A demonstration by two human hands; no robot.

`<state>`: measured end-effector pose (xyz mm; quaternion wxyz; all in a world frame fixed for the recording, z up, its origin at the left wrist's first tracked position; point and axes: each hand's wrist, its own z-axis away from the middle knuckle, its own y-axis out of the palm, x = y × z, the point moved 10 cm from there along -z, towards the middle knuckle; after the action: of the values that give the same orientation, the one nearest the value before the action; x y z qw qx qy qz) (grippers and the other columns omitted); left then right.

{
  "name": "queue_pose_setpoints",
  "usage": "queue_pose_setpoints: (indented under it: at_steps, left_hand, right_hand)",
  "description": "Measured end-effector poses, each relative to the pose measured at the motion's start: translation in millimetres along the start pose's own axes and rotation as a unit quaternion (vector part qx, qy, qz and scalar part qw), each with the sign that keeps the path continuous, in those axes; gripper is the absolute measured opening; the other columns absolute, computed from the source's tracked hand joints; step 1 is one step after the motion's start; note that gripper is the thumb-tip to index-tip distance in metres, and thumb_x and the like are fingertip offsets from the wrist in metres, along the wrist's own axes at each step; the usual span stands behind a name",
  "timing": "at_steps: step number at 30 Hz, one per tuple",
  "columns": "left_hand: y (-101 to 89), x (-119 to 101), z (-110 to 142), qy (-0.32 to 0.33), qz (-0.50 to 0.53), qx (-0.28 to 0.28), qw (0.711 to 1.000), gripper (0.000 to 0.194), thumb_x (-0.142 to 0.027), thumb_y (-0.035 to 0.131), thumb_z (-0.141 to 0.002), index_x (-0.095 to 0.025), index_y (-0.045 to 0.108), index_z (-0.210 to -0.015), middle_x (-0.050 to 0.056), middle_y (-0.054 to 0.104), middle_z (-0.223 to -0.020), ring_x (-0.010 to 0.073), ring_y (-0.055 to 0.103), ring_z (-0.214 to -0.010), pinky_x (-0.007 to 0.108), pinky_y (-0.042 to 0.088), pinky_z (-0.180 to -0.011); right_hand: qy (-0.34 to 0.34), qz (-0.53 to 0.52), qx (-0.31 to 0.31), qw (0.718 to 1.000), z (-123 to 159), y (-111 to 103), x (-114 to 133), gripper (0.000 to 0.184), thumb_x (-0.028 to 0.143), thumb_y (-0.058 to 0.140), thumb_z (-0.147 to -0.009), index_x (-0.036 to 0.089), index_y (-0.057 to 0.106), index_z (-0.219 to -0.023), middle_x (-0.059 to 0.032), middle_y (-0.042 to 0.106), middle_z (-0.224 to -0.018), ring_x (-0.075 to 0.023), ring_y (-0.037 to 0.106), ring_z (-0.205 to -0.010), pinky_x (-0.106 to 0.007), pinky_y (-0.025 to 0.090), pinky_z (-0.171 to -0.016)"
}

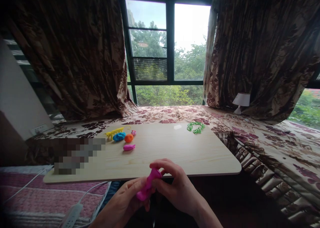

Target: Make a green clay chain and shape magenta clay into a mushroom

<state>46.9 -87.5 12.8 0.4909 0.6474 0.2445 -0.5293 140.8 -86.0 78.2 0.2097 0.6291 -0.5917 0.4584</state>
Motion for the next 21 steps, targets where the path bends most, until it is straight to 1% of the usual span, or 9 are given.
queue_pose_setpoints:
  at_steps: [2,4,6,8,10,12,16,19,21]
  left_hand:
    - [-4.4,-2.3,0.2,0.001,-0.016,-0.014,1.0,0.031,-0.031,0.05,-0.08,-0.012,0.062,-0.102,0.005,0.057,-0.076,0.0128,0.051,-0.066,0.028,0.046,-0.063]
    - [-12.0,-6.3,0.1,0.013,-0.071,-0.043,0.996,0.036,-0.028,0.054,-0.076,-0.015,0.057,-0.11,0.003,0.058,-0.077,0.0117,0.051,-0.065,0.027,0.045,-0.066]
    - [-21.0,-11.8,0.7,0.035,-0.16,-0.084,0.983,0.035,-0.028,0.056,-0.075,-0.016,0.057,-0.107,0.0,0.058,-0.072,0.0103,0.051,-0.062,0.023,0.044,-0.065]
    - [-27.7,-17.9,2.2,0.059,-0.246,-0.122,0.96,0.027,-0.03,0.056,-0.075,-0.017,0.059,-0.099,-0.002,0.057,-0.068,0.0102,0.051,-0.061,0.021,0.042,-0.061]
    - [-29.3,-23.8,4.1,0.083,-0.308,-0.143,0.937,0.024,-0.032,0.053,-0.077,-0.018,0.06,-0.096,-0.001,0.058,-0.07,0.0114,0.053,-0.064,0.021,0.042,-0.061]
    - [-26.0,-30.3,5.4,0.111,-0.346,-0.144,0.921,0.024,-0.031,0.052,-0.078,-0.02,0.061,-0.098,-0.001,0.061,-0.077,0.0128,0.055,-0.07,0.021,0.043,-0.065]
    - [-19.5,-36.0,4.9,0.143,-0.364,-0.135,0.91,0.024,-0.028,0.051,-0.078,-0.021,0.063,-0.097,0.0,0.064,-0.086,0.0153,0.058,-0.08,0.023,0.045,-0.072]
    - [-26.3,-30.8,2.7,0.13,-0.34,-0.163,0.917,0.029,-0.029,0.055,-0.075,-0.02,0.06,-0.102,0.0,0.065,-0.085,0.0151,0.06,-0.076,0.023,0.047,-0.069]
    - [-32.0,-29.0,2.9,0.137,-0.31,-0.187,0.922,0.036,-0.027,0.059,-0.071,-0.021,0.055,-0.106,0.001,0.065,-0.091,0.0149,0.061,-0.078,0.024,0.047,-0.073]
  right_hand:
    - [-0.005,0.003,-0.02,1.0,-0.2,-2.0,-1.9,0.026,0.017,0.057,-0.078,0.023,0.057,-0.103,-0.0022,0.06,-0.1,-0.0163,0.057,-0.089,-0.031,0.047,-0.081]
    - [-0.009,0.009,-0.039,0.999,-0.1,-3.4,-4.4,0.028,0.016,0.059,-0.077,0.024,0.055,-0.103,-0.0016,0.059,-0.098,-0.0157,0.057,-0.087,-0.03,0.047,-0.08]
    - [-0.01,0.024,-0.049,0.998,0.4,-3.1,-6.8,0.029,0.014,0.059,-0.076,0.024,0.054,-0.103,-0.0011,0.059,-0.098,-0.0154,0.056,-0.087,-0.03,0.046,-0.079]
    - [-0.009,0.038,-0.052,0.998,1.2,-2.3,-8.3,0.028,0.013,0.059,-0.075,0.024,0.054,-0.1,-0.0007,0.059,-0.097,-0.0154,0.055,-0.087,-0.029,0.046,-0.078]
    - [-0.005,0.042,-0.051,0.998,2.2,-1.2,-9.8,0.024,0.013,0.059,-0.075,0.023,0.054,-0.096,-0.0004,0.058,-0.093,-0.0151,0.055,-0.085,-0.029,0.045,-0.077]
    - [0.007,0.032,-0.052,0.998,3.2,0.5,-13.0,0.021,0.013,0.059,-0.075,0.022,0.054,-0.094,-0.0001,0.057,-0.089,-0.0143,0.054,-0.082,-0.028,0.045,-0.076]
    - [0.035,-0.006,-0.066,0.997,4.2,6.5,-26.0,0.013,0.015,0.057,-0.077,0.02,0.053,-0.088,0.0012,0.054,-0.078,-0.0122,0.052,-0.073,-0.025,0.044,-0.069]
    - [0.064,-0.067,-0.085,0.992,3.4,10.8,-41.6,0.014,0.019,0.058,-0.078,0.019,0.051,-0.089,0.0016,0.054,-0.076,-0.0111,0.051,-0.069,-0.024,0.044,-0.065]
    - [0.086,-0.119,-0.092,0.985,2.8,13.4,-52.1,0.017,0.022,0.059,-0.078,0.019,0.05,-0.092,0.0017,0.054,-0.076,-0.0106,0.051,-0.068,-0.023,0.043,-0.064]
